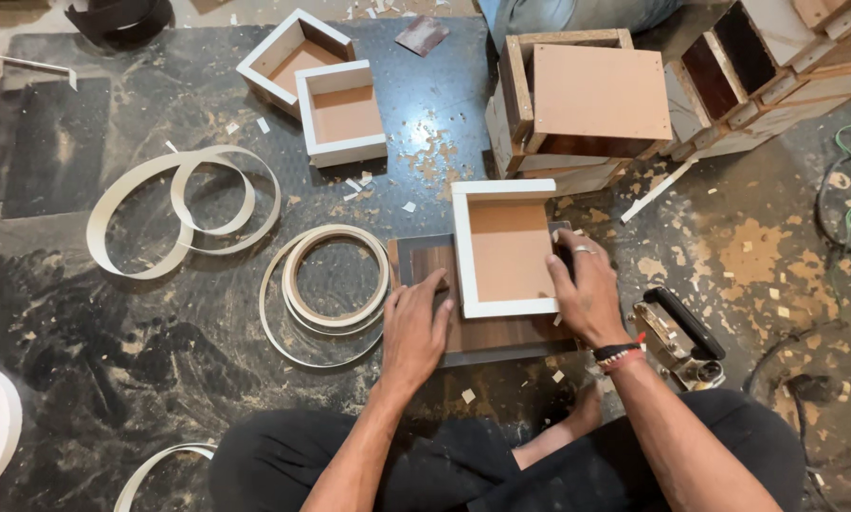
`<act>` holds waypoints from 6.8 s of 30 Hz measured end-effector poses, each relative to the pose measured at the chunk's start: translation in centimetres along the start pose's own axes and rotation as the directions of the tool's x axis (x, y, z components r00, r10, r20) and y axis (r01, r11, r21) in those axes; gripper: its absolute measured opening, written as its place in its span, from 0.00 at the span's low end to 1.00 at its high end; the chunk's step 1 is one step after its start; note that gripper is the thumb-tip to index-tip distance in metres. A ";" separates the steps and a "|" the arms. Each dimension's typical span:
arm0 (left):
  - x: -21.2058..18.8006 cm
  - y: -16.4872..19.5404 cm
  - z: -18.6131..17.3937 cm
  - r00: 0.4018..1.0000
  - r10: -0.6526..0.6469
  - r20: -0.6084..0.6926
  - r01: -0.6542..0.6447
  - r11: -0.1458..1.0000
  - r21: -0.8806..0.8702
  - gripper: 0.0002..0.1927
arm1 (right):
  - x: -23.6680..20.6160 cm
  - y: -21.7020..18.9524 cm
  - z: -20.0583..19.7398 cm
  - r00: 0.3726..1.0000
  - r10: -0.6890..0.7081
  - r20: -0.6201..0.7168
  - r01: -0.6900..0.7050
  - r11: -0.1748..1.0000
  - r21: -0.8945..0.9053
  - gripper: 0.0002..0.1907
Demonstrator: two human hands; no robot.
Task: The person sits on the workshop floor and applies white edge banding tape to the front edges of small wooden drawer boxes. They feed the tape from a coil, press it onto the box edge with a hand-held edge banding tool, trim the strip, and set finished boxes aside while picking up the next one.
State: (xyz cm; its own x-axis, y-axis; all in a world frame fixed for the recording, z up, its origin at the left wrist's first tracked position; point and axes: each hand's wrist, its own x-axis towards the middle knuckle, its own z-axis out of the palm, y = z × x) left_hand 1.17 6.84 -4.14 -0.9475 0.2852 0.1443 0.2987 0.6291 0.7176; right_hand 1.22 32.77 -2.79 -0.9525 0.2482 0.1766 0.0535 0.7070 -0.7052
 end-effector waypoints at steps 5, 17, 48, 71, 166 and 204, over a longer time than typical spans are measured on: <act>-0.6 1.6 -0.2 0.963 0.238 -0.129 -0.239 0.971 0.008 0.20 | -1.6 2.5 -0.8 0.949 0.294 -0.117 -0.191 0.827 0.529 0.15; 0.1 3.2 -1.9 0.931 0.364 -0.038 -0.363 0.931 0.025 0.09 | -4.9 1.5 -0.3 0.988 0.139 -0.065 -0.119 0.961 0.251 0.17; 4.7 6.0 -1.5 0.822 0.384 0.420 -0.484 0.860 0.161 0.06 | -5.0 1.9 -0.2 0.996 0.060 -0.070 -0.054 0.995 0.087 0.16; 0.8 4.8 0.3 0.988 -0.096 0.123 0.104 0.993 -0.057 0.11 | -5.0 2.7 0.1 0.994 0.087 -0.061 -0.082 0.993 0.083 0.16; 0.4 4.0 2.3 0.840 0.534 0.099 -0.508 0.707 0.491 0.17 | -6.0 3.7 -3.7 0.996 0.071 0.047 -0.082 0.675 0.734 0.14; -0.1 -7.8 -2.0 0.806 -0.397 0.438 -0.045 0.698 0.715 0.09 | -8.7 1.7 -0.9 0.969 0.165 0.182 -0.197 0.964 0.176 0.12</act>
State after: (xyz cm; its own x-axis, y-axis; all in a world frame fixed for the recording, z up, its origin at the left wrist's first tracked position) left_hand -1.30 0.50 -8.41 -0.8327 0.2972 -0.4672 0.3325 0.9431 0.0072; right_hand 9.84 32.40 -4.86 -0.9689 0.2372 -0.0700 0.1868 0.5163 -0.8358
